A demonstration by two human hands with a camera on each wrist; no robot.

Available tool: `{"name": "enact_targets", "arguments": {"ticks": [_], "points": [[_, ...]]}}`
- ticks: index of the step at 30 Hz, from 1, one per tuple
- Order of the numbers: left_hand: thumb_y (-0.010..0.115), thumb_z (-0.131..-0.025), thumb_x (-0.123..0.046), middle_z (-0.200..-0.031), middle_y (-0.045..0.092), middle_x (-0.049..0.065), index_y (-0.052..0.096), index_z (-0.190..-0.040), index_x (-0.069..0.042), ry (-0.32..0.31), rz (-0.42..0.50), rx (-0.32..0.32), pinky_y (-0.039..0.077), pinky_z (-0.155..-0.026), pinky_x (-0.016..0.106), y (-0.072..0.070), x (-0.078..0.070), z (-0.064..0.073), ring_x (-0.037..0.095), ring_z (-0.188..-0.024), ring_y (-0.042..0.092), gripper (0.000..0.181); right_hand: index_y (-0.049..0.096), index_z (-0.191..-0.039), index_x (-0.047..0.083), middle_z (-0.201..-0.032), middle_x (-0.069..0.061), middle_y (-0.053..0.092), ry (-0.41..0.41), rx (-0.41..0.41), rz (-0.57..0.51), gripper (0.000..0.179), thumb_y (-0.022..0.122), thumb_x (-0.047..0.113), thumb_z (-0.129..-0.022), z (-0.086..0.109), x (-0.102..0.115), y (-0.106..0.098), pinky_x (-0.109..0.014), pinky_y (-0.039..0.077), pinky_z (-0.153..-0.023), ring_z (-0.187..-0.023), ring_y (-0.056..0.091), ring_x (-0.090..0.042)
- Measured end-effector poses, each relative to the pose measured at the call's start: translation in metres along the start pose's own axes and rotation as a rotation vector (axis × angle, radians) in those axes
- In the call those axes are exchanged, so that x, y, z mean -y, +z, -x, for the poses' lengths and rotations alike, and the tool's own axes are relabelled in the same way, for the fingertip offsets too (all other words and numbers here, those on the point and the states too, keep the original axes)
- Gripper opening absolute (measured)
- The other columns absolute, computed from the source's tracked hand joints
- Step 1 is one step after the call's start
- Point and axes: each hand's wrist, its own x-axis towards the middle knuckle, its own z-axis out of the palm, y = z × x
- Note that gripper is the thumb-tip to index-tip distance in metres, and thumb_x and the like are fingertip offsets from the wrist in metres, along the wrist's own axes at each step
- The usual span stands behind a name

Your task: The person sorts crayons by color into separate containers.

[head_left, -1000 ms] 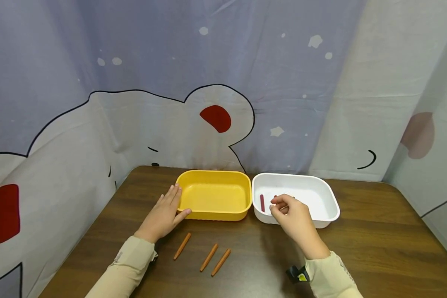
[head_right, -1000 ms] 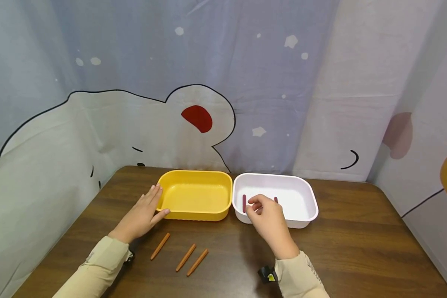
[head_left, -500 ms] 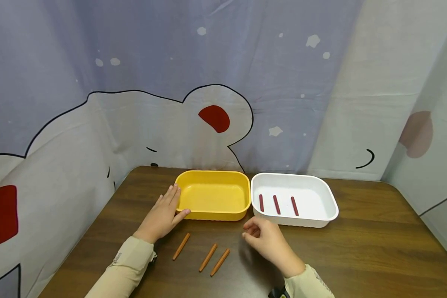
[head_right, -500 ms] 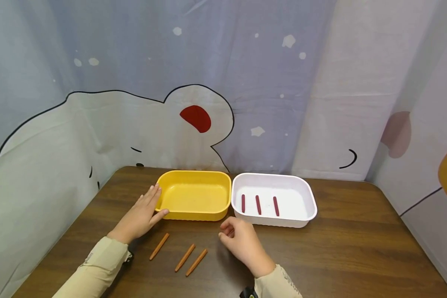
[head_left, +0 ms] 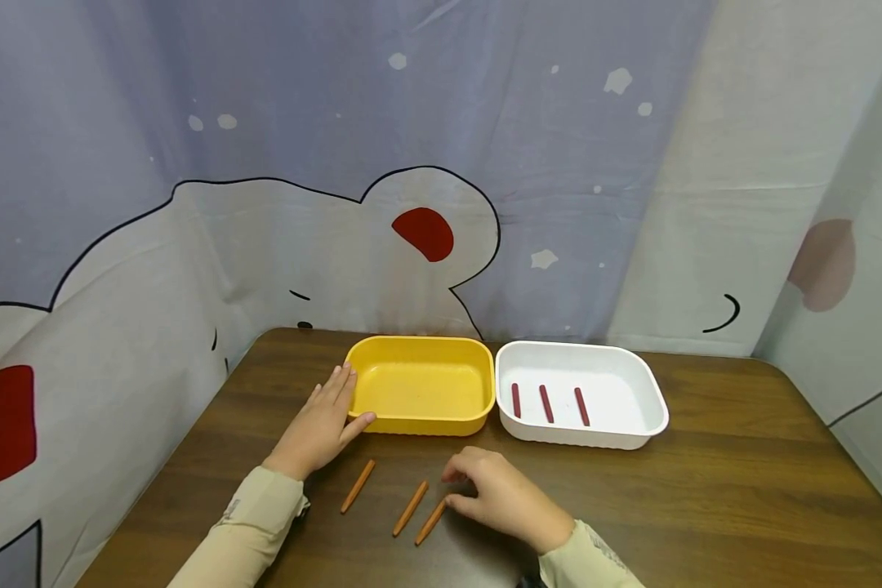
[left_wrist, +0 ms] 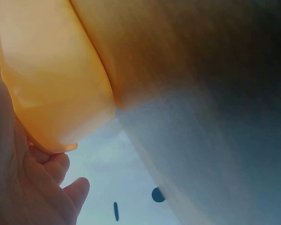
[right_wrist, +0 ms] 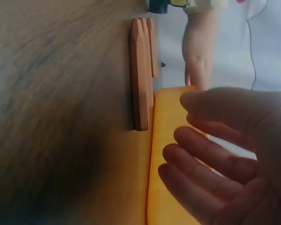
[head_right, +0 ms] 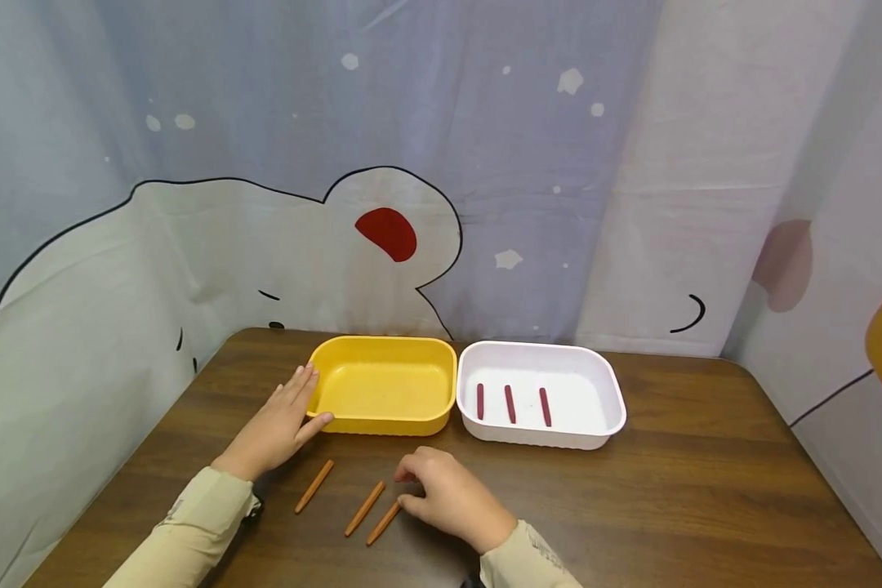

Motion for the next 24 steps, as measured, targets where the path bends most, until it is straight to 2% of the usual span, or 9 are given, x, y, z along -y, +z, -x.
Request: {"name": "enact_targets", "arguments": {"ticks": [5, 11, 15, 24], "points": [[0.056, -0.103, -0.047, -0.163, 0.024, 0.026, 0.029, -0.154, 0.012, 0.000, 0.001, 0.000, 0.025, -0.118, 0.060, -0.001, -0.001, 0.000, 0.040, -0.151, 0.021, 0.082, 0.072, -0.100, 0.010, -0.096, 0.004, 0.065, -0.067, 0.110, 0.072, 0.015, 0.080, 0.011, -0.087, -0.005, 0.004, 0.001, -0.021, 0.052, -0.083, -0.090, 0.061, -0.007], [0.056, -0.103, -0.046, -0.163, 0.024, 0.026, 0.029, -0.154, 0.012, 0.002, 0.006, 0.000, 0.025, -0.118, 0.060, -0.001, -0.001, 0.000, 0.040, -0.151, 0.021, 0.082, 0.073, -0.098, 0.013, -0.093, 0.005, 0.063, -0.159, 0.211, 0.191, 0.015, 0.082, 0.016, -0.087, -0.011, 0.007, 0.006, -0.014, 0.048, -0.080, -0.086, 0.057, -0.002], [0.055, -0.103, -0.046, -0.163, 0.023, 0.026, 0.028, -0.154, 0.012, 0.002, 0.007, 0.002, 0.024, -0.118, 0.060, 0.000, -0.001, 0.000, 0.040, -0.152, 0.020, 0.082, 0.074, -0.096, 0.014, -0.090, 0.007, 0.062, -0.200, 0.234, 0.252, 0.014, 0.083, 0.017, -0.086, -0.013, 0.006, 0.010, -0.012, 0.047, -0.077, -0.083, 0.055, 0.000], [0.055, -0.103, -0.045, -0.163, 0.023, 0.026, 0.028, -0.154, 0.012, 0.001, 0.010, 0.007, 0.024, -0.118, 0.061, -0.002, -0.002, 0.001, 0.040, -0.152, 0.021, 0.081, 0.076, -0.095, 0.017, -0.093, 0.010, 0.066, -0.277, 0.241, 0.309, 0.013, 0.082, 0.014, -0.085, -0.015, 0.007, 0.015, -0.011, 0.047, -0.082, -0.089, 0.059, -0.002]]}}
